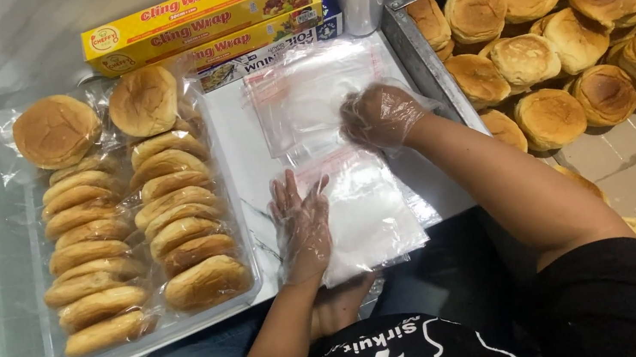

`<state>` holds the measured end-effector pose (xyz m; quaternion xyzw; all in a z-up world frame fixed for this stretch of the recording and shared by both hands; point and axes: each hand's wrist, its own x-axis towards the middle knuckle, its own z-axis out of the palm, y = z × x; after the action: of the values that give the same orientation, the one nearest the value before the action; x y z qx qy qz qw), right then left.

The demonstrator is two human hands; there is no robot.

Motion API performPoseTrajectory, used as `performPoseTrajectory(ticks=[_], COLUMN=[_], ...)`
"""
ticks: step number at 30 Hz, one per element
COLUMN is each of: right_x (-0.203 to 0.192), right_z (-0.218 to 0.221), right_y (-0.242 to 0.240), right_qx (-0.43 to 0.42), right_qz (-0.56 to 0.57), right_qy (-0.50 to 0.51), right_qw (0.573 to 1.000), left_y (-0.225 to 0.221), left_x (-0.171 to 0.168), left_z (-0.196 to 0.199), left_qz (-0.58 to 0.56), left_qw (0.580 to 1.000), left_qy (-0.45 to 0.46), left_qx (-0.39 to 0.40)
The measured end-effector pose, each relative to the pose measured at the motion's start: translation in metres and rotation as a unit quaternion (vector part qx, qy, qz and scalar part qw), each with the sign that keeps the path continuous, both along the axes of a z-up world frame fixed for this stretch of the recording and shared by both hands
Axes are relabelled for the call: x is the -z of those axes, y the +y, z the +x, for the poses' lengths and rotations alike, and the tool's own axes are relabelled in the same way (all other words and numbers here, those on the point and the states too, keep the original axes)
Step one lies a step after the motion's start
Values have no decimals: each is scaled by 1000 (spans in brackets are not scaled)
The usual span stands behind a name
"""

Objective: A person is separating and opening individual plastic bags from a stack and then placing a burger bun into one of the bags.

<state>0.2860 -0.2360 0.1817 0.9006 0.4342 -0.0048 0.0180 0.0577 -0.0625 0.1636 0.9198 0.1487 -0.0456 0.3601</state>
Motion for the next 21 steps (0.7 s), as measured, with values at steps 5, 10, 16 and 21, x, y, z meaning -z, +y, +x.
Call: performPoseTrajectory(ticks=[5, 10, 16, 21], right_x=[-18, -27, -29, -31], right_z=[-14, -19, -21, -20], right_y=[-1, -1, -2, -2], right_qx=[30, 27, 39, 35], right_qz=[42, 41, 39, 27], right_qy=[-3, 8, 32, 34], right_qw=[999, 999, 998, 998], left_y=[-10, -15, -13, -11], left_x=[-17, -26, -33, -42], left_z=[-1, -4, -14, -34], left_qz=[84, 93, 97, 61], left_qw=[996, 995, 992, 994], left_qy=[-36, -45, -83, -91], left_qx=[-4, -15, -3, -27])
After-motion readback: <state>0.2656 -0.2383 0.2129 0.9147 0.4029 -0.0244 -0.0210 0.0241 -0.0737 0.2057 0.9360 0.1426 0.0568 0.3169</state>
